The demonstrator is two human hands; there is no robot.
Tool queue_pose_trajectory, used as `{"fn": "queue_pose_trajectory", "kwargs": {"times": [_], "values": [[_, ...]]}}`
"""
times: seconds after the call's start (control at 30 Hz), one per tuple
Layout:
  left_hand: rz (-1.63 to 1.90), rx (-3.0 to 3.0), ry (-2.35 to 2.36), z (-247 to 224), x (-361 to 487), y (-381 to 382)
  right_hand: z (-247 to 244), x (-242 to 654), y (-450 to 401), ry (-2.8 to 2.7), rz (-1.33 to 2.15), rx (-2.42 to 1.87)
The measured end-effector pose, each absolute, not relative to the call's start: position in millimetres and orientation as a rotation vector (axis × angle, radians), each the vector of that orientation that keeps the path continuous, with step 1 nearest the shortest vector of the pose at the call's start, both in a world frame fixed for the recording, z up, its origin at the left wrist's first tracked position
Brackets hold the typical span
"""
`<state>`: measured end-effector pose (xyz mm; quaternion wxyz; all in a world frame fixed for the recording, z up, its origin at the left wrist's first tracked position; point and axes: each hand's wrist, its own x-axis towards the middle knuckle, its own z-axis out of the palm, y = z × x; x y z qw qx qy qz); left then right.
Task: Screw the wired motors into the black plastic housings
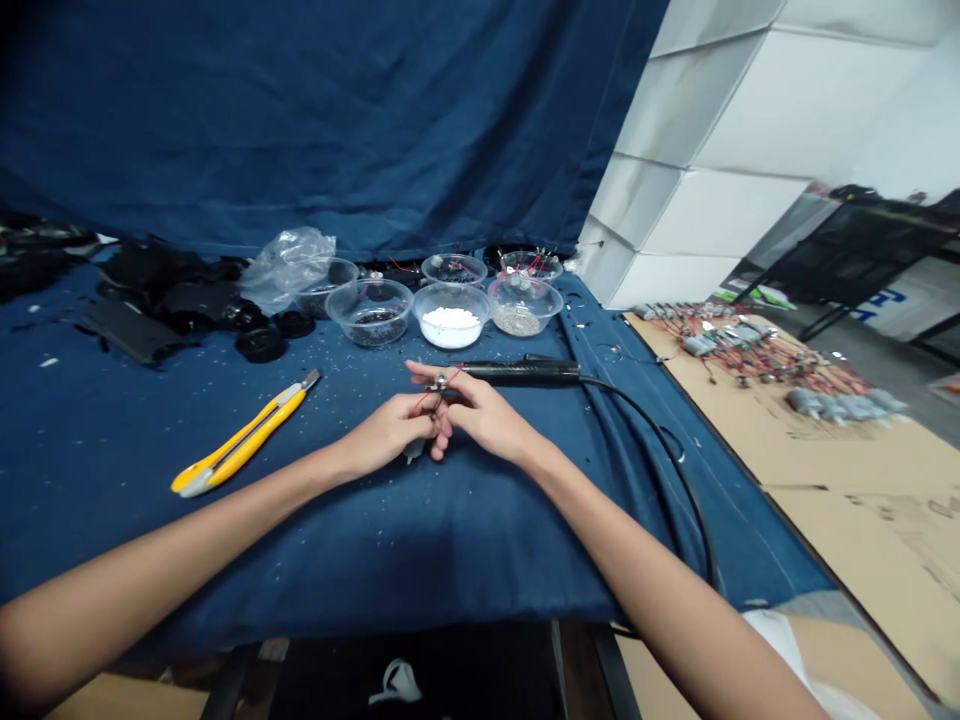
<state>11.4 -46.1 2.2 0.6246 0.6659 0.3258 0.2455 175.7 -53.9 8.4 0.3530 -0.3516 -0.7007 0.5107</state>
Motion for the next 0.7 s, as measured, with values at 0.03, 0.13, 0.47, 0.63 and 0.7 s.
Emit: {"fn": "queue_pose_trajectory", "kwargs": {"times": [0.03,0.13,0.47,0.63,0.7], "values": [[0.540,1.513,0.734,2.5,14.4,-45.1,10.5,174.0,-57.0,-1.824,1.347,-0.907],[0.456,1.563,0.729,2.9,22.7,-42.5,18.8,169.3,-65.8,-1.913,1.365,-0.921],[0.799,1.709,0.735,-7.9,31.2,-45.2,36.9,157.1,-46.9,-2.018,1.248,-0.827],[0.806,1.650,0.728,-14.8,33.9,-40.6,31.3,147.1,-40.0,-1.875,1.466,-0.913],[0.752,1.639,0.711,-9.0,35.4,-39.4,34.6,147.9,-41.9,-1.876,1.493,-0.975]]}}
